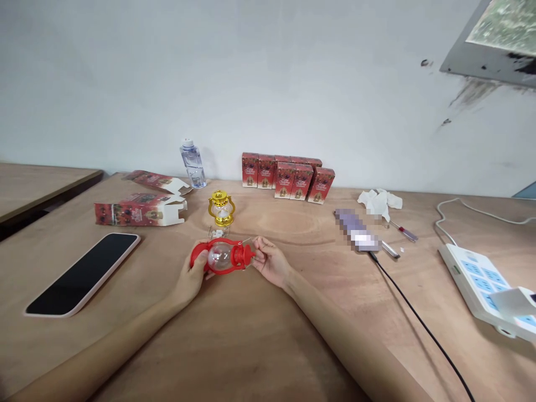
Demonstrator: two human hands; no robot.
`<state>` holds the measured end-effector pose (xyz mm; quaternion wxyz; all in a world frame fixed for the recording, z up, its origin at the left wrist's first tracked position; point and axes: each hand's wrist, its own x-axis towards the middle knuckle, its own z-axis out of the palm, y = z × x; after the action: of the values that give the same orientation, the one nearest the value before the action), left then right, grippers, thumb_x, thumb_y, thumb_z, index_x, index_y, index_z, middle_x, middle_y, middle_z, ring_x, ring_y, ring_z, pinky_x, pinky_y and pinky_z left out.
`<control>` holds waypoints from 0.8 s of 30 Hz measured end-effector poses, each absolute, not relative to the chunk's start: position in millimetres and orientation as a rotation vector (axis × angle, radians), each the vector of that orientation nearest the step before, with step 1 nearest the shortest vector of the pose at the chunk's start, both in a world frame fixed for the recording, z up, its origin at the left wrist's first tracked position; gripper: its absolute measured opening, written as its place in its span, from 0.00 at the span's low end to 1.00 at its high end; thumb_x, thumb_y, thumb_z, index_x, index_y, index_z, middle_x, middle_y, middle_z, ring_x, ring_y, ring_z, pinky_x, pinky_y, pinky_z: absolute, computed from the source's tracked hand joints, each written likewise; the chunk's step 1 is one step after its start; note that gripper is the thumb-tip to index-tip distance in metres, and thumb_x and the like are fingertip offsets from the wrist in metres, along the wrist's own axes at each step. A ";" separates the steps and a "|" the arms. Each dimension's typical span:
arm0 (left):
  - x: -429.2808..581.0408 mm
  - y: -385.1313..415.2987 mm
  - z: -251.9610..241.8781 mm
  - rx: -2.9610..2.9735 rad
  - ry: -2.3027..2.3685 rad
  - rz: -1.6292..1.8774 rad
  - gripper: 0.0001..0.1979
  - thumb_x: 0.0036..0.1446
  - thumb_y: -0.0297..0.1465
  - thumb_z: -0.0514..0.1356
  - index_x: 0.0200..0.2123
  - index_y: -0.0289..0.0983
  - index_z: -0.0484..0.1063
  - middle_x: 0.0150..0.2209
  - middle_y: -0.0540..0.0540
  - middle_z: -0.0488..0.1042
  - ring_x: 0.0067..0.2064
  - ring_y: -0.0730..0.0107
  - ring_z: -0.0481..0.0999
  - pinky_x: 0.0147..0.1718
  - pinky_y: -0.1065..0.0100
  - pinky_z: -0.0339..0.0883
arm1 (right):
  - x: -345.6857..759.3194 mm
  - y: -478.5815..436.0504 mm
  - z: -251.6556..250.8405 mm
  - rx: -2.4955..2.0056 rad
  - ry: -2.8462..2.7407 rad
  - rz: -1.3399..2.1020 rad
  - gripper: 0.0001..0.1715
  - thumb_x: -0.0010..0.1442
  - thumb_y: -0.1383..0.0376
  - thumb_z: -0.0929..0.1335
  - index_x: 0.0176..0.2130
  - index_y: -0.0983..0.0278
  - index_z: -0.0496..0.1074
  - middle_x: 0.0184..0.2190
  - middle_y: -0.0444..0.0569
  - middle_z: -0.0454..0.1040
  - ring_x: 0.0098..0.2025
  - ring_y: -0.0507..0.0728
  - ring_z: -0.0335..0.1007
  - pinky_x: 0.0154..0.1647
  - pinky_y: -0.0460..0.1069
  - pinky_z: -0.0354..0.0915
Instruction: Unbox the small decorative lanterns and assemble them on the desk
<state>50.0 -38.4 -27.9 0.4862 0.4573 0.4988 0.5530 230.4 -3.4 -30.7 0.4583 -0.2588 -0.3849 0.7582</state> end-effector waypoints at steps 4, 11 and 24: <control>50.4 -37.6 -26.5 1.092 1.218 1.344 0.18 0.48 0.47 0.57 0.35 0.40 0.59 0.23 0.56 0.61 0.18 0.81 0.56 0.13 0.77 0.50 | 230.1 -3.3 -31.5 -0.597 -1.027 1.896 0.17 0.49 0.58 0.70 0.24 0.61 0.58 0.16 0.36 0.46 0.18 0.47 0.35 0.19 0.43 0.44; 46.3 -37.2 -20.6 1.056 1.224 1.681 0.17 0.48 0.44 0.58 0.36 0.40 0.58 0.30 0.52 0.64 0.23 0.78 0.62 0.17 0.76 0.59 | 242.6 28.5 -37.1 -0.795 -0.848 1.365 0.17 0.48 0.52 0.70 0.28 0.61 0.66 0.19 0.39 0.59 0.21 0.49 0.52 0.24 0.46 0.55; 41.6 -46.5 -24.6 1.992 1.566 1.865 0.23 0.44 0.34 0.67 0.43 0.40 0.64 0.42 0.45 0.70 0.45 0.59 0.68 0.44 0.57 0.61 | 230.8 34.0 -34.3 -1.233 -2.032 0.386 0.09 0.59 0.63 0.65 0.36 0.62 0.75 0.35 0.49 0.72 0.31 0.53 0.67 0.36 0.49 0.63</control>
<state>41.6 -46.5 -24.6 -0.0021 0.6332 0.4977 0.5927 230.8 34.0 -34.3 0.3586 -0.4781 -0.7877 0.1495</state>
